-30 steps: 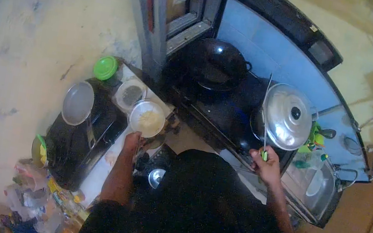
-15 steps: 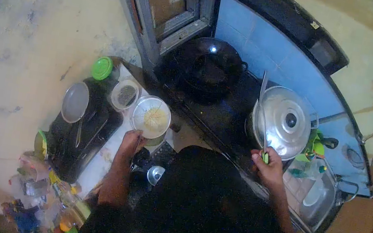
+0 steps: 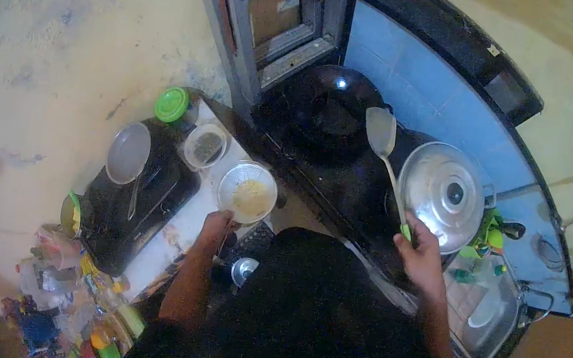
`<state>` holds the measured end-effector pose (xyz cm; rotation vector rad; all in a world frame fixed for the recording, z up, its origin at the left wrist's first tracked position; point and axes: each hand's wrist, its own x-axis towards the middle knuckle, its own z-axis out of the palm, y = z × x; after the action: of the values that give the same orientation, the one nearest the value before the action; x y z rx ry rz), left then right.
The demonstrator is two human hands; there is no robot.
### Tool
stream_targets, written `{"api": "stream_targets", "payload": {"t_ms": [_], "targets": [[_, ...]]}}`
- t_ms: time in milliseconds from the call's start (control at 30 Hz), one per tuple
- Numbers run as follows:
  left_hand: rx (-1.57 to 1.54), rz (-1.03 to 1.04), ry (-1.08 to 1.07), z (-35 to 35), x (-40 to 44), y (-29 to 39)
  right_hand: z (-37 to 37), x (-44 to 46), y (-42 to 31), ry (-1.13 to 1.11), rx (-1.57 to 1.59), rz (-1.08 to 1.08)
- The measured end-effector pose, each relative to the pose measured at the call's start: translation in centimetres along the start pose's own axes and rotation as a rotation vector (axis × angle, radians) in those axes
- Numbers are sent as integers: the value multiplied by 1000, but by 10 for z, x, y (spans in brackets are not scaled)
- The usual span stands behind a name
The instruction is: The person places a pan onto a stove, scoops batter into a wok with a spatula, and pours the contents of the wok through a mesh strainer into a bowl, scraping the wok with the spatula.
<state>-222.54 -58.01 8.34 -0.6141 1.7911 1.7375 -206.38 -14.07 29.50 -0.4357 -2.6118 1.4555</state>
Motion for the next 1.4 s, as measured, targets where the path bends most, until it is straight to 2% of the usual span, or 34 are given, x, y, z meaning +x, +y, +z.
{"api": "stream_targets", "payload": {"t_ms": [33, 67, 133, 233, 267, 333, 400, 467, 533, 600, 700, 800, 867, 933, 967, 1033, 1067, 1133, 1200, 1300, 1333, 1400], "targets": [[263, 177, -101, 5, 0, 4, 2, 5, -4, 14, -85, -60], [524, 358, -204, 11, 3, 9, 3, 11, -13, -27, -98, -3], [740, 494, -304, 32, 15, 15, 4, 25, -36, -102, -126, 116], [609, 447, -371, 72, 54, -9, 13, 51, -40, -98, -295, -56], [568, 500, -444, 83, 80, -28, 17, 61, -40, -117, -347, -44], [450, 357, -501, 115, 90, -31, 24, 83, -41, -154, -453, -24], [302, -37, -465, 154, 78, -7, 27, 103, -53, -224, -508, 2], [508, 126, -513, 171, 98, -20, 32, 123, -58, -295, -583, 17], [524, 106, -512, 187, 106, -24, 41, 142, -48, -370, -677, 26], [350, -94, -467, 203, 105, -17, 56, 163, -17, -371, -758, -11], [220, -63, -445, 215, 118, -22, 66, 183, -10, -402, -795, 36], [675, 55, -565, 224, 163, -26, 76, 201, -12, -511, -786, 182], [678, 297, -665, 218, 180, -39, 83, 210, -4, -530, -776, 236], [617, 288, -665, 217, 186, -40, 94, 217, 10, -476, -767, 230], [558, 157, -616, 218, 157, -11, 100, 221, 13, -475, -781, 220], [594, 179, -621, 216, 151, -1, 110, 228, 20, -472, -811, 204], [688, 333, -672, 212, 175, -20, 114, 231, 29, -497, -882, 149], [737, 476, -722, 208, 181, -26, 120, 234, 42, -532, -963, 70], [664, 388, -709, 209, 158, -8, 122, 233, 48, -543, -930, 57], [593, 49, -630, 216, 138, 11, 130, 224, 63, -319, -780, 161], [524, 24, -612, 216, 128, 17, 136, 220, 71, -207, -726, 205], [391, -23, -572, 213, 96, 38, 141, 212, 91, -149, -776, 15]]}}
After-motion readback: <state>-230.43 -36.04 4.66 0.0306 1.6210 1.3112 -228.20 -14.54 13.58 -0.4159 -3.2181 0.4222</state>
